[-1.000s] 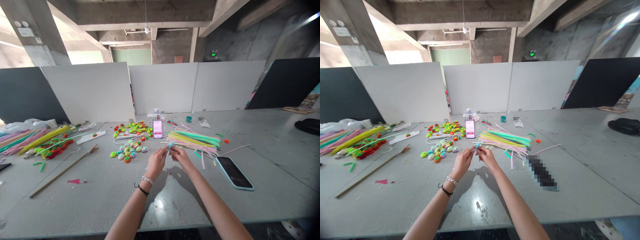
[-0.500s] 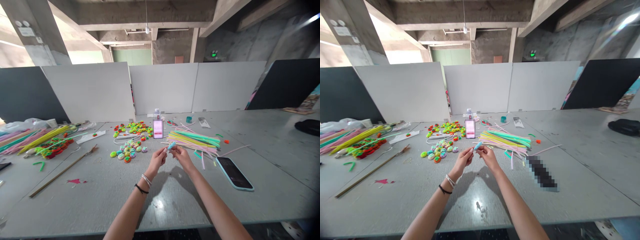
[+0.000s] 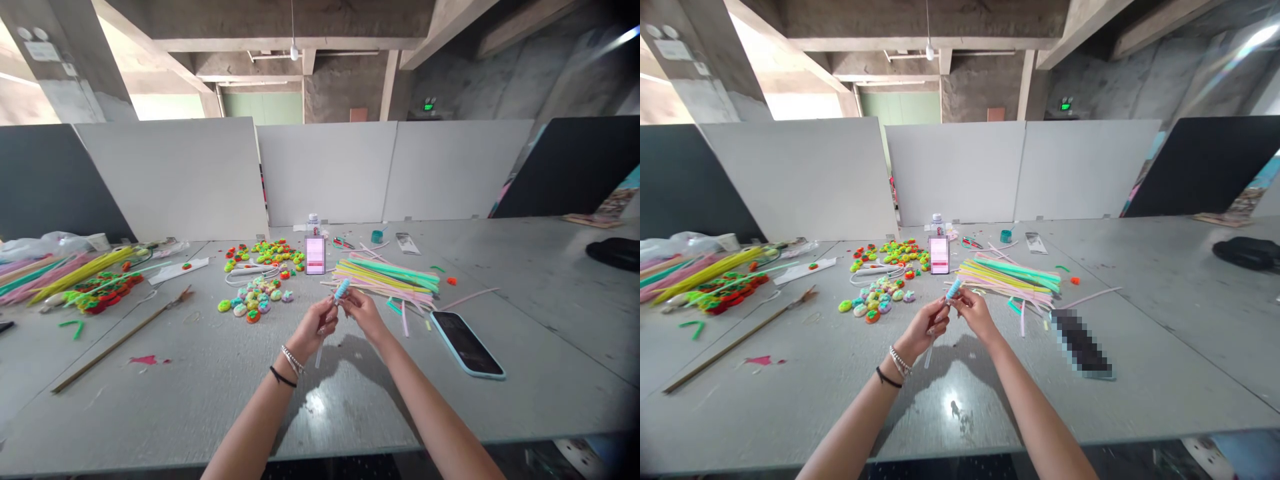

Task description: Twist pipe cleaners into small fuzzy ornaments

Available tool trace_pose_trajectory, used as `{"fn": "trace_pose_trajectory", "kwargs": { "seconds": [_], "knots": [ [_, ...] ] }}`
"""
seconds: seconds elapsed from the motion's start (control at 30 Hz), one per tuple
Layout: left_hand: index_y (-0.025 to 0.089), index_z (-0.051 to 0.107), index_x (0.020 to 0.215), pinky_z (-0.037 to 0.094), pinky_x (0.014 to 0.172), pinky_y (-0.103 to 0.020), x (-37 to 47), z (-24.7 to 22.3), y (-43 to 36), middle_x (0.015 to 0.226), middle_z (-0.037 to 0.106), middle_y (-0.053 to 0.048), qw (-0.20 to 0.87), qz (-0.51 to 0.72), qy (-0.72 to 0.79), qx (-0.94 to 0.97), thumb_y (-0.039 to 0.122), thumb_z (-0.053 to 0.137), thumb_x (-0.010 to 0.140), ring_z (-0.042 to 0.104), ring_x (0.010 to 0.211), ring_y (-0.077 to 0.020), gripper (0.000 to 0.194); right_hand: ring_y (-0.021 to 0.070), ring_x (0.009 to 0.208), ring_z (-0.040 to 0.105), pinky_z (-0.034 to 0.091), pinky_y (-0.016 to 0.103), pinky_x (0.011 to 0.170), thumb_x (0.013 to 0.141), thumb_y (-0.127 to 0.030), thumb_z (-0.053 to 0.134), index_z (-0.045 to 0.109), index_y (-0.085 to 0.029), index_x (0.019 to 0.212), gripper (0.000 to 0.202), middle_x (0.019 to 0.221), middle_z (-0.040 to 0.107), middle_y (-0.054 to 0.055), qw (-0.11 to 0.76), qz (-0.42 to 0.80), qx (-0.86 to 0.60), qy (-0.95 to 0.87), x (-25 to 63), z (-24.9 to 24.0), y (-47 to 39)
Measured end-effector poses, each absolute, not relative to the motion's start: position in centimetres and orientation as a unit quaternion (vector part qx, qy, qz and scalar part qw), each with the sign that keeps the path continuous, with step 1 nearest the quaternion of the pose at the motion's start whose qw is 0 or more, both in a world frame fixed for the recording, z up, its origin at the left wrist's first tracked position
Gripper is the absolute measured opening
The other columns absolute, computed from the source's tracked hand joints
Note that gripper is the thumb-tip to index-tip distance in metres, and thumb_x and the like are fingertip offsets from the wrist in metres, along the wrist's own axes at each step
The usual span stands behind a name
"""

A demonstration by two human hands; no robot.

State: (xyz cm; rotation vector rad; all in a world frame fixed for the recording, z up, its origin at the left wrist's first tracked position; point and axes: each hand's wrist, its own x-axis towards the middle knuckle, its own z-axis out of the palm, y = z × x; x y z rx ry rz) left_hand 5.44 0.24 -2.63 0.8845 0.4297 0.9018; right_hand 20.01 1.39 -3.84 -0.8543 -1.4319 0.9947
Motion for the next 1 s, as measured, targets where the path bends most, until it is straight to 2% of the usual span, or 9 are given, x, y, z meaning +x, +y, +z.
{"fn": "trace_pose_trajectory", "kwargs": {
  "seconds": [0.2,0.37,0.43,0.6,0.73,0.8,1.0],
  "knots": [
    [0.017,0.041,0.072,0.013,0.033,-0.016,5.1,-3.0,0.6,0.049,0.031,0.01,0.801,0.405,0.186,0.4,0.035,0.055,0.082,0.017,0.033,-0.0013,0.025,0.0098,0.054,0.041,0.033,0.024,0.051,0.076,-0.04,0.065,0.065,-0.019,0.087,0.024,0.064,0.052,-0.003,0.547,0.435,-0.356,-0.621,20.1,-3.4,1.0],
    [0.017,0.043,0.072,0.014,0.034,-0.016,5.5,-3.2,0.7,0.05,0.035,0.009,0.75,0.435,0.224,0.445,0.042,0.057,0.08,0.019,0.034,-0.0014,0.03,0.0095,0.056,0.043,0.033,0.023,0.049,0.072,-0.041,0.069,0.065,-0.02,0.095,0.032,0.073,0.056,-0.001,0.543,0.447,-0.372,-0.606,20.0,-3.5,1.1],
    [0.016,0.044,0.073,0.015,0.035,-0.017,5.7,-3.3,0.8,0.052,0.037,0.009,0.727,0.451,0.239,0.46,0.045,0.059,0.078,0.02,0.036,-0.0011,0.033,0.0092,0.054,0.042,0.033,0.023,0.048,0.072,-0.041,0.069,0.063,-0.019,0.098,0.034,0.07,0.054,-0.001,0.541,0.446,-0.38,-0.603,19.9,-3.6,1.1],
    [0.015,0.049,0.074,0.018,0.038,-0.018,6.5,-4.1,1.1,0.054,0.035,0.008,0.602,0.524,0.304,0.52,0.054,0.054,0.079,0.027,0.04,-0.0024,0.039,0.0073,0.048,0.037,0.028,0.022,0.042,0.07,-0.041,0.07,0.059,-0.018,0.098,0.038,0.061,0.041,-0.006,0.541,0.47,-0.394,-0.575,19.8,-3.6,1.0],
    [0.015,0.058,0.091,0.022,0.039,-0.019,6.9,-4.6,1.1,0.051,0.035,0.008,0.492,0.534,0.363,0.584,0.054,0.047,0.082,0.03,0.039,-0.0049,0.042,0.0065,0.046,0.035,0.025,0.021,0.041,0.067,-0.04,0.071,0.056,-0.019,0.101,0.042,0.062,0.04,-0.007,0.537,0.491,-0.402,-0.556,19.8,-3.6,0.9],
    [0.014,0.059,0.093,0.023,0.039,-0.019,6.8,-4.5,1.0,0.05,0.036,0.008,0.466,0.532,0.376,0.599,0.053,0.046,0.083,0.031,0.039,-0.0053,0.042,0.0068,0.046,0.036,0.025,0.021,0.042,0.068,-0.04,0.07,0.057,-0.019,0.099,0.041,0.062,0.04,-0.007,0.53,0.488,-0.405,-0.562,19.8,-3.7,1.0],
    [0.017,0.045,0.066,0.021,0.038,-0.019,6.4,-4.1,0.8,0.046,0.032,0.009,0.525,0.495,0.362,0.59,0.058,0.045,0.081,0.027,0.038,-0.0044,0.043,0.0074,0.047,0.037,0.026,0.022,0.044,0.069,-0.043,0.07,0.059,-0.018,0.097,0.039,0.06,0.04,-0.007,0.503,0.484,-0.414,-0.584,20.2,-4.0,1.2]
  ]
}}
